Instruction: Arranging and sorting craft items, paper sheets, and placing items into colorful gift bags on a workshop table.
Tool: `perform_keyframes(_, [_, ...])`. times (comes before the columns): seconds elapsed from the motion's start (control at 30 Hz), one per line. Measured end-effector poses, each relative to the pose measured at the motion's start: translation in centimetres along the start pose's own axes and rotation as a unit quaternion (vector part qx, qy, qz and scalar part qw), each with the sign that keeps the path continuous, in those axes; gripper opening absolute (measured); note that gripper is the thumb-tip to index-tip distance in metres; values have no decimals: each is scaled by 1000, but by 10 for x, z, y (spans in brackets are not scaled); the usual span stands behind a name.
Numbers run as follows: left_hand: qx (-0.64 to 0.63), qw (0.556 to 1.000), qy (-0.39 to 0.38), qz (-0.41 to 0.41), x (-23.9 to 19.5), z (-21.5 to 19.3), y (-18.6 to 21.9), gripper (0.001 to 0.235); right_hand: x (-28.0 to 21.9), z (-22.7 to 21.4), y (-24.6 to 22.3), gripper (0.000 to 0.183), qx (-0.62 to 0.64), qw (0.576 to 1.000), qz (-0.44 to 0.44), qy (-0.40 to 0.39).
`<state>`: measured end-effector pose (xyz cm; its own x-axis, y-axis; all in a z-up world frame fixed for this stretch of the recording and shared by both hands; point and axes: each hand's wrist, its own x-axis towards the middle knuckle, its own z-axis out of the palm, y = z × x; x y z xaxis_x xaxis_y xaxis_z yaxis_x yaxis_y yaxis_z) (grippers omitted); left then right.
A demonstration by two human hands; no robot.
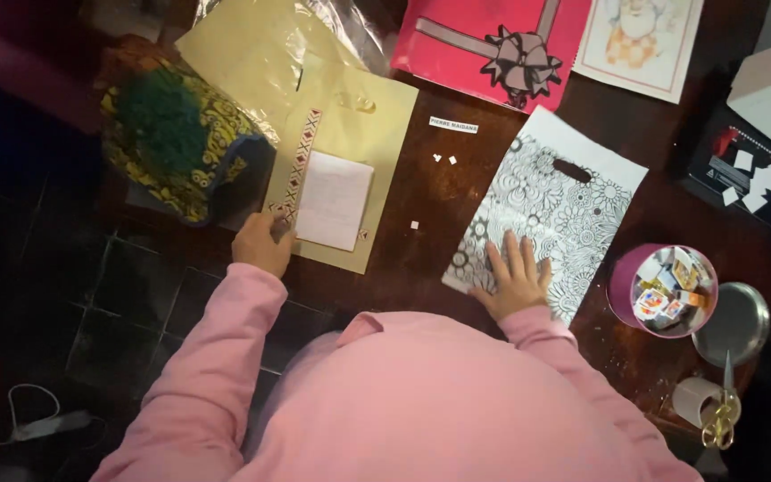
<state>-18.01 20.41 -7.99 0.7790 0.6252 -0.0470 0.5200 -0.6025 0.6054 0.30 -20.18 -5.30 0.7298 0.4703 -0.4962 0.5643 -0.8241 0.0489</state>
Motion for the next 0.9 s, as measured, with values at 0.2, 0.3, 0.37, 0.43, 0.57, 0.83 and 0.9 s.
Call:
perform_keyframes(0.2, [-6,999,-30,11,26,7,20,34,-36,26,14,98,57,998,-21,29])
perform_keyframes(0.3, [-42,998,-52,16,38,11,31,36,-44,28,12,99,76,997,-18,21])
perform_keyframes(0.37, [-54,996,-65,25,47,14,34,36,-47,23,8,99,83,996,-18,17])
perform_keyframes(0.43, [26,996,-70,47,54,18,36,43,-50,13,4,97,88,995,-15,35])
perform_keyframes(0.57, [29,995,-27,93,62,25,41,68,-35,5,11,90,138,983,-41,113])
perform_keyframes(0.83, [19,996,-70,52,73,30,47,92,100,-125,-29,91,101,986,-130,-4])
perform_keyframes(0.9, [12,996,-59,62,75,29,42,91,124,-142,-42,94,80,990,-115,-31])
